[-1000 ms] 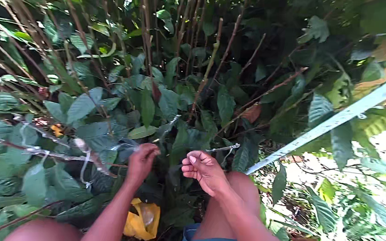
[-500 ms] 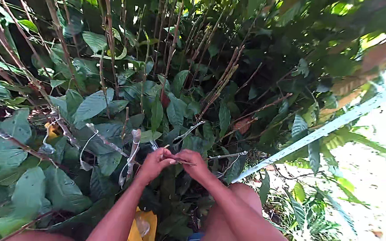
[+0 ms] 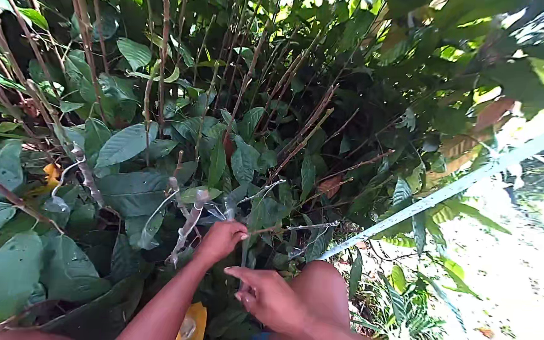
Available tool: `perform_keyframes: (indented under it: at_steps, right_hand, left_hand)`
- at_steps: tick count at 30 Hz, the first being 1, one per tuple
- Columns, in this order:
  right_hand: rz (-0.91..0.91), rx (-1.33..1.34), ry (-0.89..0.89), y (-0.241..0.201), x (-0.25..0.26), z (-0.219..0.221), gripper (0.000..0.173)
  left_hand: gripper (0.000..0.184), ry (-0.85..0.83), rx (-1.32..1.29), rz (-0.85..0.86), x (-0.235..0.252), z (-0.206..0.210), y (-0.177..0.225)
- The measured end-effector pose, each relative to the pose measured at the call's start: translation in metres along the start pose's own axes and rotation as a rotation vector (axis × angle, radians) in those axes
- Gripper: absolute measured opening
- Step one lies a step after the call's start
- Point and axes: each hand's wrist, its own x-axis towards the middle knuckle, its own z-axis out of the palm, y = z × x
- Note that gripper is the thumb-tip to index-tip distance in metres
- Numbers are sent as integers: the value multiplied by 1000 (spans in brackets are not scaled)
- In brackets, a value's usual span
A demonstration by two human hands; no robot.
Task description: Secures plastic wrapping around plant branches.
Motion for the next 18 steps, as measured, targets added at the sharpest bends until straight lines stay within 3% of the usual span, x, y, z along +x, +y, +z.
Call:
perform_keyframes:
  at_steps: [2,4,5,7,9,11,14,18]
  right_hand:
    - [89,213,-146,-7,17,-36,29]
    - [127,378,-138,5,40,-78,34]
    - [128,340,-101,17,51,-95,40]
    - [138,-48,-29,43,66,-112,48]
    - [190,-474,13,57,68,-105,50]
    - [206,-635,-7,64,63,-91,43]
    - [215,-620,-46,63,48,-59,29]
    - [-68,-390,-61,8,9,-11,31]
  left_hand:
    - [23,-80,33,29,-2,8,3]
    - [26,-117,42,-56,-9,10,8]
    - [27,-121,49,-76,-12,9,7]
    - [24,-61,85,46,-13,11,-7]
    - [21,-22,68,61,-12,3,-9]
    - [18,44,8,15,-14,-8,-11]
    - [15,89,-89,-85,-16,-18,-8]
    - [15,4,-68,-208,-11,-16,5]
